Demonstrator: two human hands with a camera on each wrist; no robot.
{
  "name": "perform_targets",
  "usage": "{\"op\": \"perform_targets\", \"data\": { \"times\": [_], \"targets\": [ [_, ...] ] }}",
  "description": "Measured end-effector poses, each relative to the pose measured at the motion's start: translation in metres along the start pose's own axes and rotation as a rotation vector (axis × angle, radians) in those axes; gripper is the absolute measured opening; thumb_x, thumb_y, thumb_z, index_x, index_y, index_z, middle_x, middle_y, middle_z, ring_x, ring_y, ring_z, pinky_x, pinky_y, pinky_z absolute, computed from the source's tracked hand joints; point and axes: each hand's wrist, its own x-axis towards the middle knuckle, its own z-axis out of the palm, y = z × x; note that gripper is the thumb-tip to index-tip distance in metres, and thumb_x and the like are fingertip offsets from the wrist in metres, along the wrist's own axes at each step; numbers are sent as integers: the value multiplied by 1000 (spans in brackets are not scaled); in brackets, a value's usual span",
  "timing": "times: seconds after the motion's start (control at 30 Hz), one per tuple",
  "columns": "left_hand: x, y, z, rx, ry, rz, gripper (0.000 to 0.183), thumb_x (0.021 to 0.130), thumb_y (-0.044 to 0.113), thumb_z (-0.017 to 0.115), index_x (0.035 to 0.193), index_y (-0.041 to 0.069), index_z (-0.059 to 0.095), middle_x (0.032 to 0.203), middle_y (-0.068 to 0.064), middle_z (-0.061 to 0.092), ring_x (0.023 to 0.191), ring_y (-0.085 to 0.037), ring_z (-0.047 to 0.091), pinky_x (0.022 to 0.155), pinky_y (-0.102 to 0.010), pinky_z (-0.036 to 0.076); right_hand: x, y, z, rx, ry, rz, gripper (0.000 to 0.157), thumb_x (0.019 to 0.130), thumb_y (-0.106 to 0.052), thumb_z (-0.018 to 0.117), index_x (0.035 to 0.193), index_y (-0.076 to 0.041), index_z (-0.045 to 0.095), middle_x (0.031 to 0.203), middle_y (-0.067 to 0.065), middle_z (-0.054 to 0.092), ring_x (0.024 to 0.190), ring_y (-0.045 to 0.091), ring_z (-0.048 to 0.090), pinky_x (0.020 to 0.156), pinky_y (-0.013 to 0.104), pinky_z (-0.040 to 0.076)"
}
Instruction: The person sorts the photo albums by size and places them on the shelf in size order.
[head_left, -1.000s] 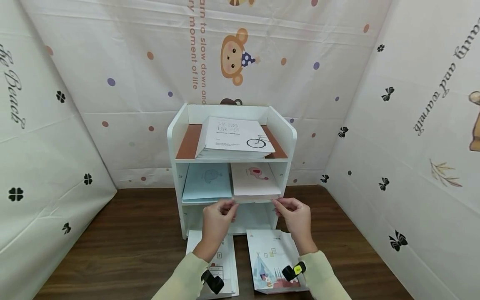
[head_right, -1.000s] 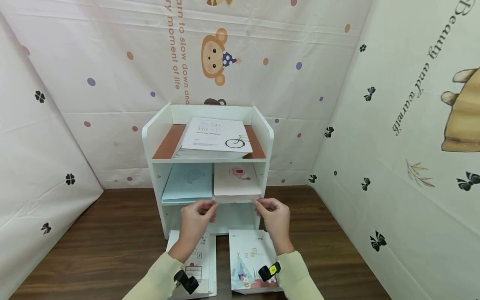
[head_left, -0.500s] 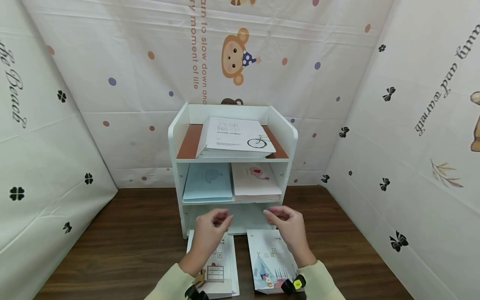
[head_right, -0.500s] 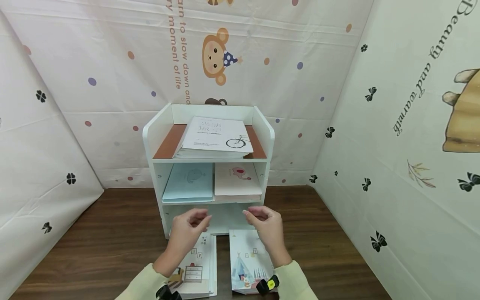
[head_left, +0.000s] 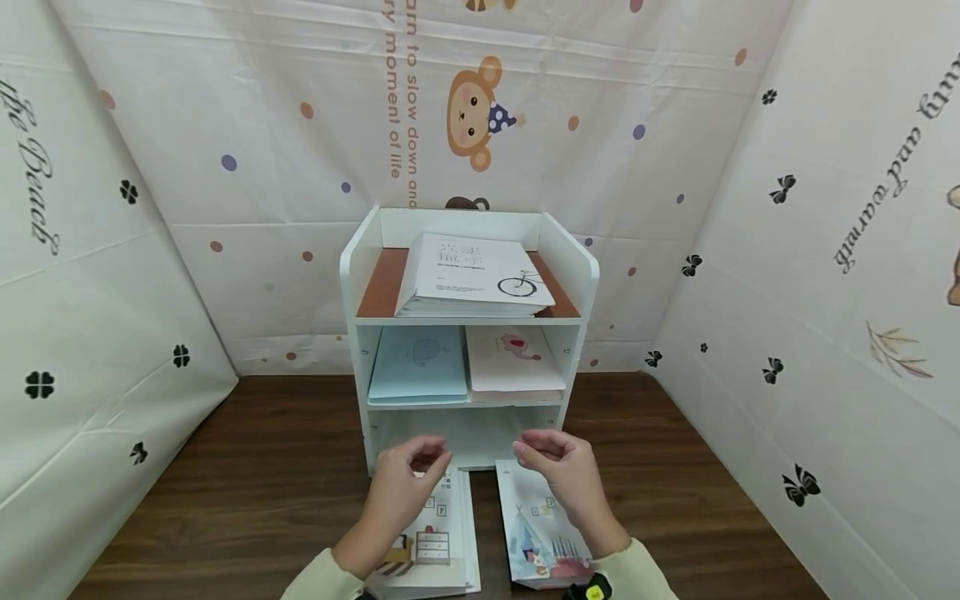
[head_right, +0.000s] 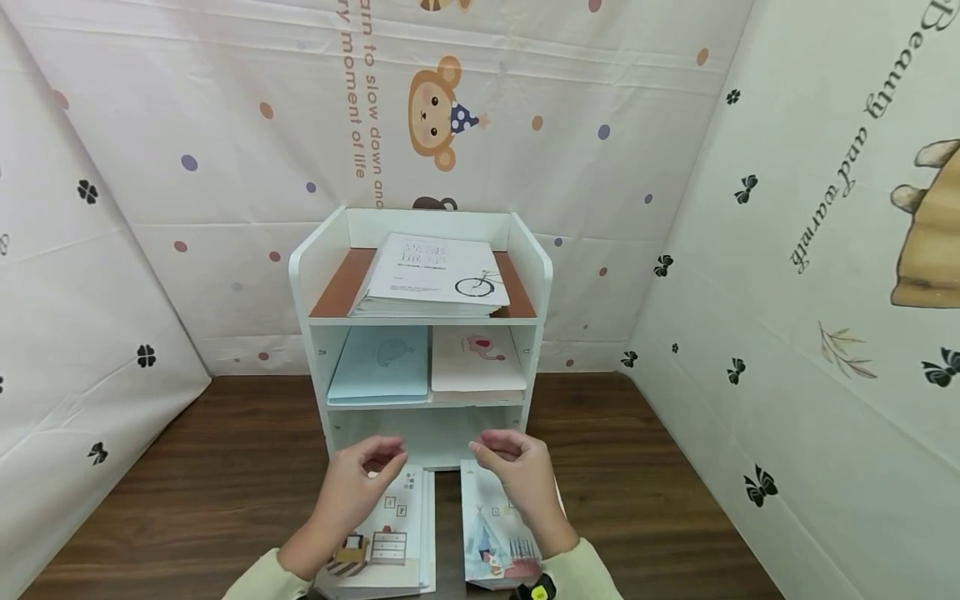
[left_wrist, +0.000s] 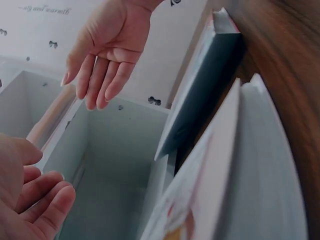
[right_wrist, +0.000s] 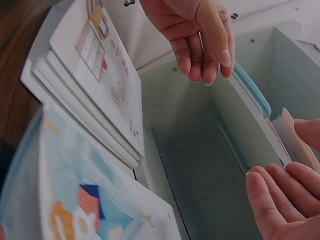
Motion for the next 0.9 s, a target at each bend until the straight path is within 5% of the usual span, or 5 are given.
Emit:
{"op": "perform_targets", "data": {
  "times": [0.33,0.57,0.9],
  "targets": [
    [-17,-10,-15,69,-10,-49,19,81,17,74,98,24,69,84,13,67,75,-1,61,67,-20,54,-12,12,11,61,-99,40,43,77,-21,77,110,4,64,106,20,68,93,23,68,78,32,57],
    [-31,-14,-28,121,-77,-137,22,80,15,75,101,21,69,93,2,69,80,-6,60,70,-22,54,-22,16,16,116,-187,96,49,81,-17,74,117,12,56,106,20,67,92,24,69,80,36,56],
    [-47,-22,-44,198,-146,-282,27,82,21,72,109,18,67,105,3,64,92,-10,58,80,-29,55,-34,17,21,206,-329,280,49,86,-22,69,120,10,54,110,19,67,103,32,65,86,40,54]
  ]
}}
